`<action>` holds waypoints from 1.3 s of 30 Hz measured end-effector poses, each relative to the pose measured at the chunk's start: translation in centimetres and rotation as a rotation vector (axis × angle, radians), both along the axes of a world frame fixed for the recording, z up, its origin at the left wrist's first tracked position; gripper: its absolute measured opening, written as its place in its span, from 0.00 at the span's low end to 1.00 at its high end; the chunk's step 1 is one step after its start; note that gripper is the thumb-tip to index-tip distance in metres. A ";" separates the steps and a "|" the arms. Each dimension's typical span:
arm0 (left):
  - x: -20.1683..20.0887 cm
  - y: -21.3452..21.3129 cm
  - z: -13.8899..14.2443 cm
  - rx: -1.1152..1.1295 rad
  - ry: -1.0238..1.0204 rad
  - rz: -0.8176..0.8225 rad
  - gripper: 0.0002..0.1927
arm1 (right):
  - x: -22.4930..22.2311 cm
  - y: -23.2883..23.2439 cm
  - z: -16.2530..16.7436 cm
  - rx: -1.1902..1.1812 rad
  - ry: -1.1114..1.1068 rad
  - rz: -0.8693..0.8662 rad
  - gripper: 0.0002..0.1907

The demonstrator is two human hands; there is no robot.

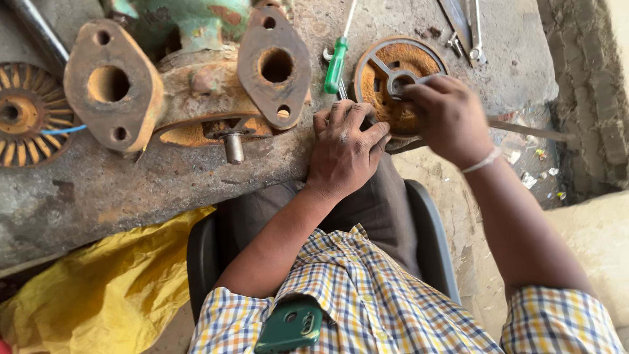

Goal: The person sits at a workbench and scrapes rust and caked dirt from a round cast-iron pump cover plate, holding the plate steady with one hand while working a flat metal file across its surface with the other. They periodically reposition the plate and brush loose debris off with their hand.

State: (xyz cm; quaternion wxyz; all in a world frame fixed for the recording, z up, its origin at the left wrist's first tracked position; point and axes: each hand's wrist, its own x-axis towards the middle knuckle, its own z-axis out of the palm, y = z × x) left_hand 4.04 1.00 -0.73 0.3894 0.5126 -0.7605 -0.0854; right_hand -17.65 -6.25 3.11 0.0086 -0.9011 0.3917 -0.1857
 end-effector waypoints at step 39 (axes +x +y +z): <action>-0.2 0.0 -0.4 -0.041 -0.017 0.026 0.10 | -0.7 0.7 -0.4 0.114 0.006 -0.087 0.04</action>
